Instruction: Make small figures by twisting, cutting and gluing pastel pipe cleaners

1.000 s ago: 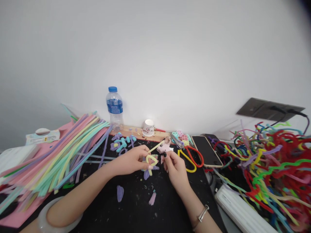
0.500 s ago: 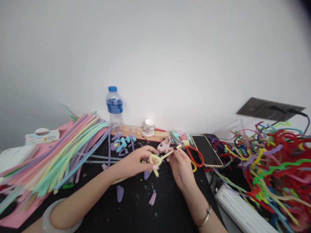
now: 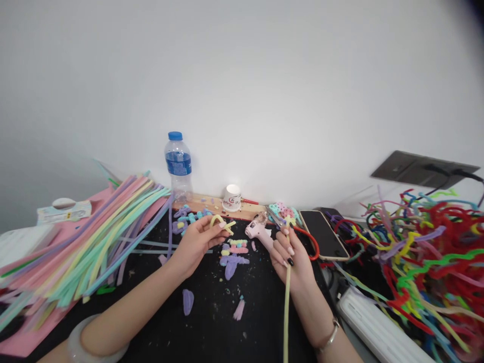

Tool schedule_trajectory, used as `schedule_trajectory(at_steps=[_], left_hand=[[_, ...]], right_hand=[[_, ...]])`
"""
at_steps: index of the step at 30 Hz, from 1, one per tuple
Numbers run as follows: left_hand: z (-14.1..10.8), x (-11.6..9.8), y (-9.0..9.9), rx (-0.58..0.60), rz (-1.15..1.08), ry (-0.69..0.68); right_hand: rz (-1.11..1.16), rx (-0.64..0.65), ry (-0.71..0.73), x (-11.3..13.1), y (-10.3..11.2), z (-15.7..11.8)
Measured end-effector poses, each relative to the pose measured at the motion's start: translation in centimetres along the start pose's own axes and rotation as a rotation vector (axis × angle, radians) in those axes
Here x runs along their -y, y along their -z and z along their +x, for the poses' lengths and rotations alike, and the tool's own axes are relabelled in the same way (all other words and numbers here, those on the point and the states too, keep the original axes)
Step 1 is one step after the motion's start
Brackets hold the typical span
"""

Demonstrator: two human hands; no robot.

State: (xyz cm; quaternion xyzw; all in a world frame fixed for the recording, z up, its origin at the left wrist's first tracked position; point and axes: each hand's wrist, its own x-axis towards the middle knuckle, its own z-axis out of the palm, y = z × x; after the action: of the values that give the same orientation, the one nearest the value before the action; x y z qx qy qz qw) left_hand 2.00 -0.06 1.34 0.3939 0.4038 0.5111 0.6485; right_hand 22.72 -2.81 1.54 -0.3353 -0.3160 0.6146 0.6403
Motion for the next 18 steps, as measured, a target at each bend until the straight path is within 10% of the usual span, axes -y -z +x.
schedule_trajectory(at_steps=[18], left_hand=[[-0.6, 2.0, -0.1, 0.114, 0.137, 0.057]], right_hand=[[-0.867, 0.106, 0.071, -2.3, -1.1, -0.6]])
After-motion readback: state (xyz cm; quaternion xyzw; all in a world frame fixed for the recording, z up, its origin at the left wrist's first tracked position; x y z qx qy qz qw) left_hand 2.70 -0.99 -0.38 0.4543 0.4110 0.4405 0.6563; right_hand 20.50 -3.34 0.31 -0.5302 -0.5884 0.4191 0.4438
